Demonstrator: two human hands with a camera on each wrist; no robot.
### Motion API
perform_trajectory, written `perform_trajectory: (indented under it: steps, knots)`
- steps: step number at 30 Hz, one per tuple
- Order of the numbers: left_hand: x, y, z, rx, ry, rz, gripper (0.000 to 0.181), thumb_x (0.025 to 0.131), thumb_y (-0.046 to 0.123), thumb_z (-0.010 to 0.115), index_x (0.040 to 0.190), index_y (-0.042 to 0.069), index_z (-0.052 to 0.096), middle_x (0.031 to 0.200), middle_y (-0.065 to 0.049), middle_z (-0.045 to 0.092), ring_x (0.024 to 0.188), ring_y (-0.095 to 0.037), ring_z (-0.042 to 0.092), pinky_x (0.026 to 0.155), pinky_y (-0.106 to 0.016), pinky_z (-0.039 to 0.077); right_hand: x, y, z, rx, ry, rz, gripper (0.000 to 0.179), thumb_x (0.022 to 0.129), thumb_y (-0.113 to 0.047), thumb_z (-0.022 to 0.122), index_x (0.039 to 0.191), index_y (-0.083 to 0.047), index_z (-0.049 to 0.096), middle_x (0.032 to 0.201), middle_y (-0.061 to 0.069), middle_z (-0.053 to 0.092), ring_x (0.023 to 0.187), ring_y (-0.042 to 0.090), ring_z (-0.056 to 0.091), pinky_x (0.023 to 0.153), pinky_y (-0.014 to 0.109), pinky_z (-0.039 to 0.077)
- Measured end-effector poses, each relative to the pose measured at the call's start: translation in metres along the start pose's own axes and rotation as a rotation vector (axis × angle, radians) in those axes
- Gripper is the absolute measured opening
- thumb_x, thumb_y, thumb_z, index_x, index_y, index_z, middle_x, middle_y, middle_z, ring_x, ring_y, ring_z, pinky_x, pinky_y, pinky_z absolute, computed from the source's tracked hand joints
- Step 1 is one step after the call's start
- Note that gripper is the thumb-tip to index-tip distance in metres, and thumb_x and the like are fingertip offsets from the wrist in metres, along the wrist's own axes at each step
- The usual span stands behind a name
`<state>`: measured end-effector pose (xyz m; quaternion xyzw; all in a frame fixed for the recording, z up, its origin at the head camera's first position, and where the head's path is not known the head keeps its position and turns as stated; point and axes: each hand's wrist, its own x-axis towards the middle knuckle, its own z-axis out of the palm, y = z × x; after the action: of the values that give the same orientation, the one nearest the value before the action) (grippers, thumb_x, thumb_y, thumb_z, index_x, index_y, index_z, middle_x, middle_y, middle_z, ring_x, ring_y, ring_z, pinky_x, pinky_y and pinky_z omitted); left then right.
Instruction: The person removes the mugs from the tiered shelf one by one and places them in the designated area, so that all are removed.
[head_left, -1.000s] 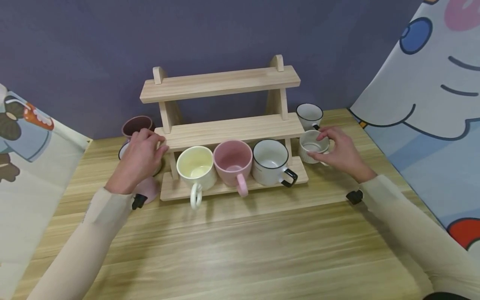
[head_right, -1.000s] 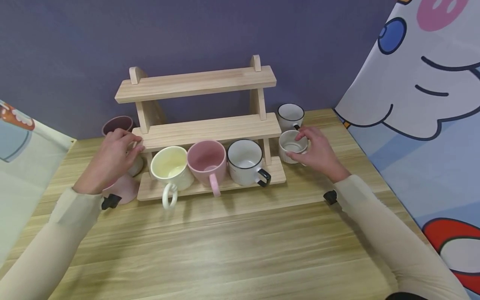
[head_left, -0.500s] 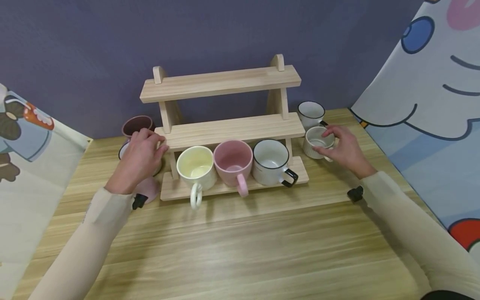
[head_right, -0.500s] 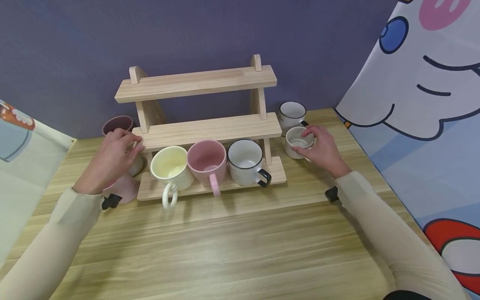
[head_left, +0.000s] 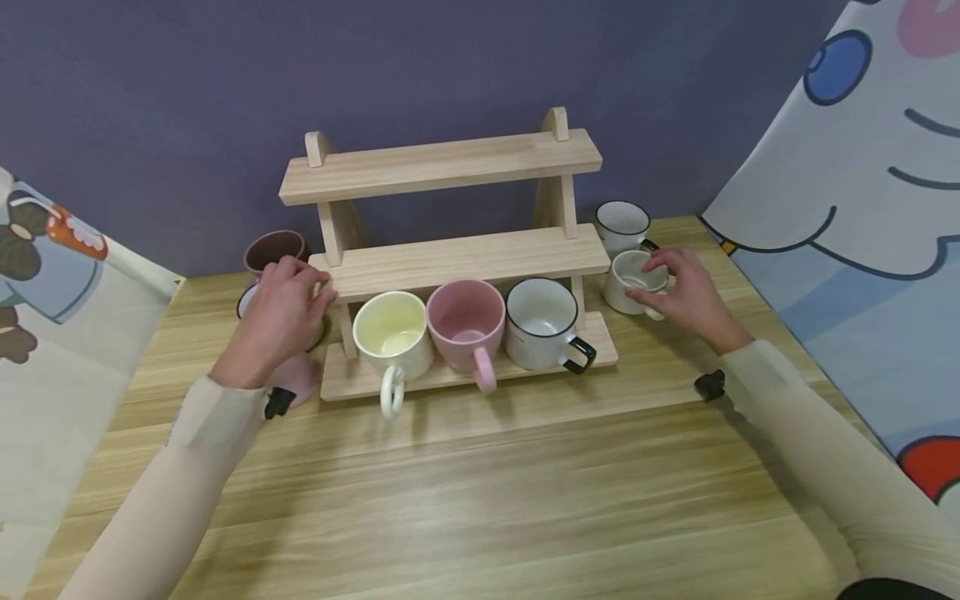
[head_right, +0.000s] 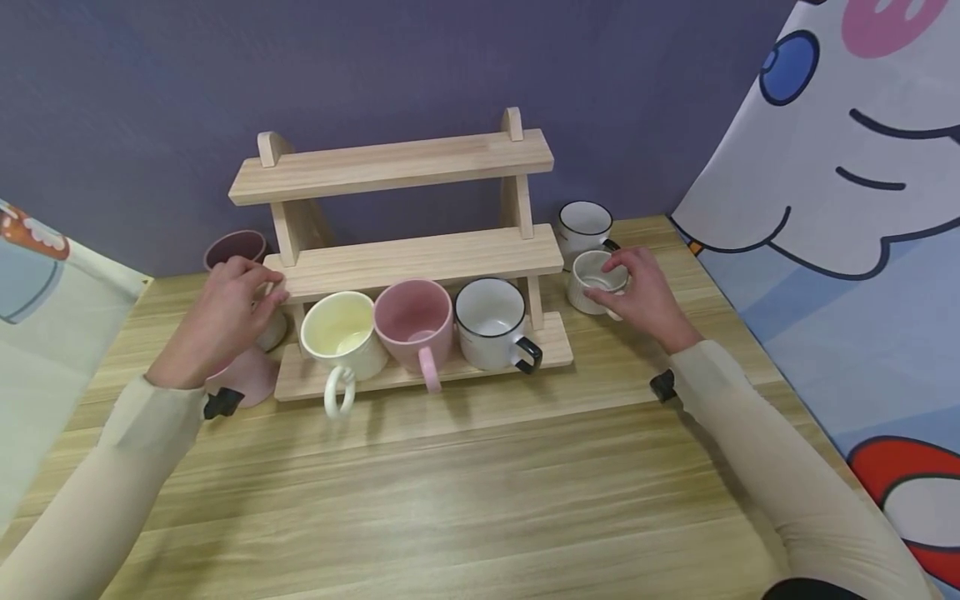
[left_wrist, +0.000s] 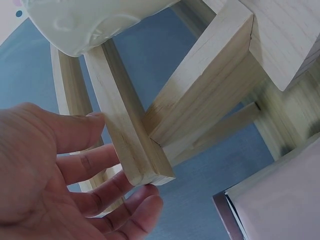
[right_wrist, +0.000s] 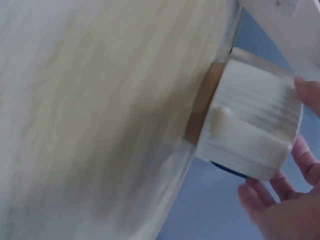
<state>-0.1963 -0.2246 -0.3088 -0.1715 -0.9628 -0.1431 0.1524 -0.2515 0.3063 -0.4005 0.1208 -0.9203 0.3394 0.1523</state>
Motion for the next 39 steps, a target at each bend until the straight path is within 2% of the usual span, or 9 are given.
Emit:
perform_trajectory:
  steps: [6,13,16,21,24,29,34,39]
  knots:
    - [0.0,-0.001,0.001,0.006,0.002,0.011,0.024,0.093,0.01,0.059,0.105,-0.01,0.062,0.103,-0.028,0.051,0.094,-0.045,0.044,0.082,-0.054,0.036,-0.005,-0.016,-0.004,0.015,0.013,-0.052,0.042,0.074,-0.022,0.081,0.102,0.001,0.06,0.122,0.019,0.05,0.113,0.035,0.039,0.091,0.053,0.029]
    - [0.0,-0.001,-0.001,0.003,-0.006,-0.007,0.024,0.093,0.01,0.059,0.105,-0.01,0.062,0.104,-0.027,0.051,0.095,-0.043,0.043,0.083,-0.053,0.036,-0.016,-0.06,-0.009,0.088,0.039,-0.181,0.039,0.074,-0.015,0.08,0.106,-0.002,0.061,0.125,0.011,0.053,0.115,0.028,0.043,0.09,0.046,0.033]
    - [0.0,-0.001,-0.001,0.0,-0.009,-0.01,0.024,0.093,0.01,0.059,0.106,-0.01,0.062,0.104,-0.027,0.051,0.096,-0.043,0.043,0.084,-0.053,0.036,-0.019,-0.082,-0.008,0.098,0.016,-0.256,0.043,0.073,-0.014,0.081,0.109,-0.002,0.06,0.123,0.01,0.054,0.114,0.025,0.046,0.091,0.044,0.037]
    - [0.0,-0.001,-0.001,-0.004,-0.012,-0.012,0.025,0.093,0.011,0.059,0.106,-0.011,0.062,0.104,-0.027,0.051,0.097,-0.043,0.043,0.085,-0.053,0.035,-0.027,-0.121,-0.004,0.103,-0.092,-0.326,0.055,0.073,-0.022,0.082,0.118,-0.004,0.056,0.124,0.009,0.051,0.114,0.022,0.045,0.091,0.044,0.039]
    - [0.0,0.0,-0.001,-0.003,-0.013,-0.014,0.025,0.093,0.01,0.059,0.106,-0.011,0.062,0.105,-0.027,0.051,0.098,-0.043,0.043,0.086,-0.053,0.035,-0.029,-0.14,-0.001,0.086,-0.152,-0.328,0.063,0.072,-0.032,0.082,0.122,-0.006,0.055,0.125,0.006,0.05,0.115,0.022,0.045,0.092,0.042,0.037]
    - [0.0,-0.001,0.001,0.001,-0.012,-0.013,0.024,0.093,0.01,0.059,0.105,-0.011,0.062,0.104,-0.026,0.051,0.098,-0.042,0.043,0.085,-0.052,0.035,-0.027,-0.156,0.01,0.014,-0.205,-0.322,0.074,0.068,-0.049,0.081,0.124,-0.008,0.054,0.122,0.002,0.05,0.109,0.02,0.048,0.089,0.041,0.041]
    - [0.001,0.0,0.001,-0.002,-0.023,-0.023,0.025,0.093,0.011,0.058,0.106,-0.01,0.062,0.105,-0.025,0.051,0.097,-0.041,0.043,0.085,-0.052,0.035,-0.024,-0.163,0.018,-0.049,-0.186,-0.318,0.075,0.066,-0.051,0.081,0.121,-0.008,0.056,0.119,0.004,0.053,0.106,0.021,0.051,0.088,0.042,0.042]
    - [0.0,-0.001,0.0,-0.003,-0.017,-0.023,0.024,0.093,0.011,0.059,0.106,-0.01,0.062,0.105,-0.025,0.051,0.098,-0.041,0.043,0.085,-0.052,0.035,-0.023,-0.167,0.021,-0.06,-0.156,-0.304,0.07,0.065,-0.048,0.082,0.116,-0.008,0.059,0.115,0.004,0.056,0.105,0.022,0.052,0.087,0.042,0.042]
